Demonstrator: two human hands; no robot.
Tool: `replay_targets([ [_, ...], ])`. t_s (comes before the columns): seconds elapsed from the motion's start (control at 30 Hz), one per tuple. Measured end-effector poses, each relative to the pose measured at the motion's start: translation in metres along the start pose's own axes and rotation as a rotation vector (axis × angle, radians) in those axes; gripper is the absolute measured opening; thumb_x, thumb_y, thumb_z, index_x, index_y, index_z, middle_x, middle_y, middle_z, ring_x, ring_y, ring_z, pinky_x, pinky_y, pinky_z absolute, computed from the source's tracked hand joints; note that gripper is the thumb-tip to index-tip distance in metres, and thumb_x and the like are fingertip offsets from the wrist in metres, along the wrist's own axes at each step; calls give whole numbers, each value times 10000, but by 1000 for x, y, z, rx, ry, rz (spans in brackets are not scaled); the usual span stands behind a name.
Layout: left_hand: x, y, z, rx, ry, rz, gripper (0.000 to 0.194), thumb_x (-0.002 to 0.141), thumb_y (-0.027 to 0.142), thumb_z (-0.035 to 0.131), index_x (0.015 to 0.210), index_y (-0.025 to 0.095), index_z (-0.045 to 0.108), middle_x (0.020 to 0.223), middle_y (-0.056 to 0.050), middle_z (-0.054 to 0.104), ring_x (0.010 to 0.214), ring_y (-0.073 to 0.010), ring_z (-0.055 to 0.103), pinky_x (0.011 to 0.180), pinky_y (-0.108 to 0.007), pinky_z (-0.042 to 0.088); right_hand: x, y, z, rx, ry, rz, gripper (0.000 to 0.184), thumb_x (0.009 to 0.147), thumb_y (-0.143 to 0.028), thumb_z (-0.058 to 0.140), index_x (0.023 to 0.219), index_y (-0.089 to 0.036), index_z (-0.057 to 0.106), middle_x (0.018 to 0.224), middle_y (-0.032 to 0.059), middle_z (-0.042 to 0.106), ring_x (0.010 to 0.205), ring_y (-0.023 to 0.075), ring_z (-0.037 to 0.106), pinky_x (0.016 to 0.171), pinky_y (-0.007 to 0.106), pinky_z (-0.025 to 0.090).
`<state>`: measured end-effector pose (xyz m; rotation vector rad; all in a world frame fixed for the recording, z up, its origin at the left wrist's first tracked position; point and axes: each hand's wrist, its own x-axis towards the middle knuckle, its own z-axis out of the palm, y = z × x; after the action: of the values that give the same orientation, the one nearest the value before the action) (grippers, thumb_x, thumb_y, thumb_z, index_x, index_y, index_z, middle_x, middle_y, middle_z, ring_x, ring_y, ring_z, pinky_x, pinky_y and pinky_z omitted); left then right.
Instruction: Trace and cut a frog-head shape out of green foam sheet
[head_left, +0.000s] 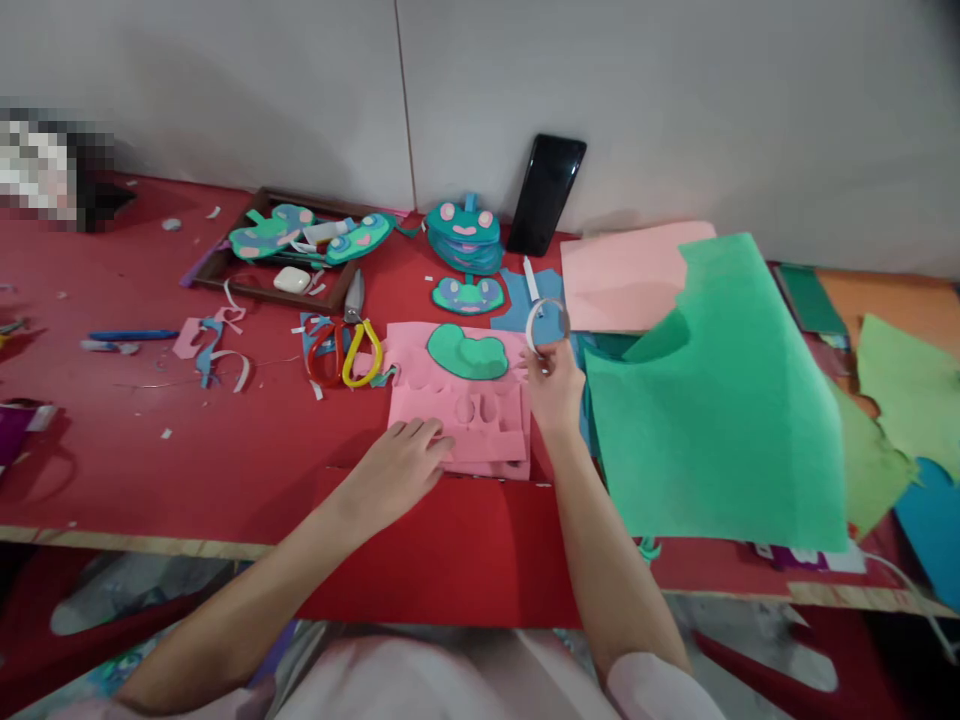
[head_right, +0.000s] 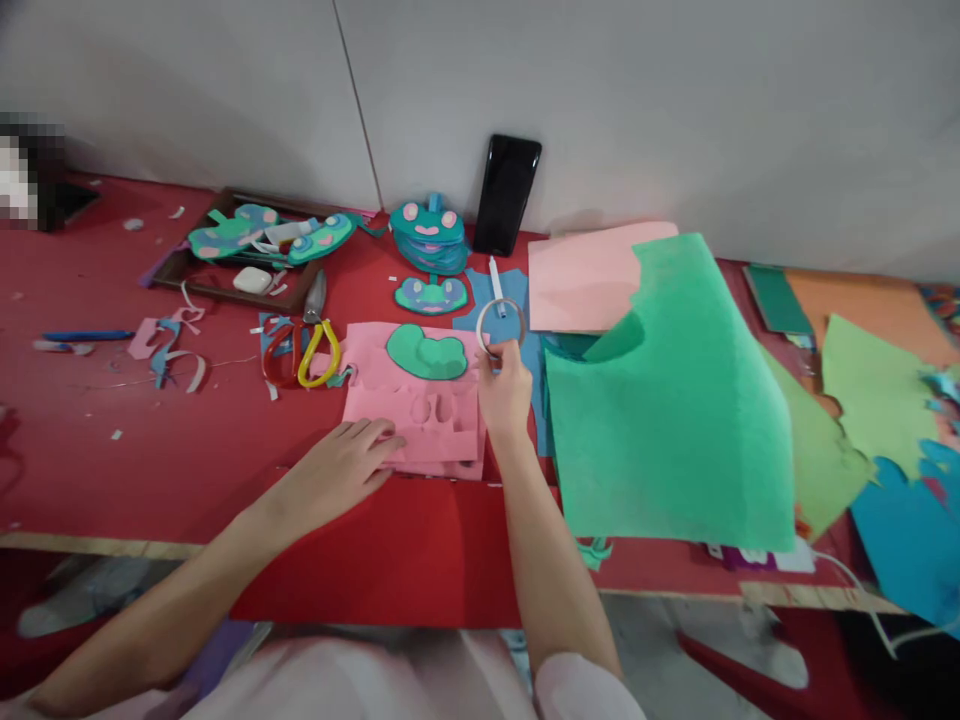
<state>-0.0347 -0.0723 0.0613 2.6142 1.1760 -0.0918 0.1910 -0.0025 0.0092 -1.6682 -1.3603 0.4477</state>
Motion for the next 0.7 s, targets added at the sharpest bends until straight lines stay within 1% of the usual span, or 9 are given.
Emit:
replay_targets([
  [0.07, 8, 5, -7, -16, 9, 16, 199, 877, 263, 468, 1010, 170, 583, 1024, -76, 586, 889, -215, 560, 795, -360, 434, 2, 4, 0, 14, 47, 6, 158, 829, -361, 520, 835, -208, 481, 732, 34, 667, 664, 174, 652, 584, 274, 459],
  [0.1, 14, 8, -11, -6, 15, 45, 207, 893, 278, 442, 983, 165, 590, 976, -70, 600, 855, -211, 567, 773, -359, 430, 3, 5, 0, 18, 62, 9, 159, 830, -361, 519, 830, -207, 481, 717, 31, 664, 649, 173, 653, 580, 274, 458],
  [0.17, 34, 13, -19, -4, 51, 83, 254, 926, 242, 359, 978, 164, 594, 960, -65, 617, 877, -204, 575, 764, -344, 417, 5, 7, 0, 27, 71, 10, 158, 826, -359, 522, 819, -206, 482, 706, 30, 665, 637, 172, 655, 580, 275, 459],
  [0.3, 90, 16, -30, -39, 247, 38, 235, 907, 198, 377, 864, 148, 603, 848, -61, 637, 803, -188, 583, 678, -306, 390, 9, 6, 0, 24, 86, 14, 171, 811, -370, 540, 812, -207, 490, 709, 26, 671, 638, 165, 651, 589, 274, 459],
  [0.37, 116, 12, -28, -123, 317, -42, 194, 879, 170, 419, 809, 162, 600, 804, -48, 646, 752, -173, 583, 637, -289, 375, 10, 4, 0, 20, 84, 8, 192, 814, -394, 538, 812, -208, 491, 687, 17, 665, 620, 161, 645, 570, 263, 453],
  [0.47, 142, 2, -14, -206, 466, -271, 189, 876, 184, 424, 800, 170, 597, 783, -58, 650, 719, -182, 585, 604, -292, 368, 11, 3, 3, 38, 59, -20, 198, 833, -405, 519, 833, -210, 490, 693, 14, 669, 623, 161, 647, 568, 261, 455],
  [0.53, 150, -7, 1, -206, 602, -373, 191, 884, 192, 413, 833, 166, 595, 809, -72, 655, 771, -201, 590, 655, -310, 388, 11, 5, 9, 51, 62, -33, 191, 838, -400, 511, 847, -210, 495, 722, 20, 675, 639, 164, 648, 591, 273, 467],
  [0.57, 151, -11, 9, -197, 640, -387, 193, 887, 189, 406, 856, 165, 595, 831, -78, 657, 808, -209, 591, 701, -322, 398, 11, 7, 12, 53, 65, -37, 190, 837, -397, 511, 847, -209, 500, 731, 24, 675, 644, 165, 646, 602, 280, 471],
  [0.7, 152, -17, 32, -181, 596, -296, 169, 878, 188, 435, 870, 171, 603, 882, -76, 667, 850, -209, 598, 776, -331, 413, 9, 18, 23, 48, 99, -21, 181, 826, -378, 522, 840, -198, 521, 761, 40, 667, 685, 171, 641, 631, 293, 480],
])
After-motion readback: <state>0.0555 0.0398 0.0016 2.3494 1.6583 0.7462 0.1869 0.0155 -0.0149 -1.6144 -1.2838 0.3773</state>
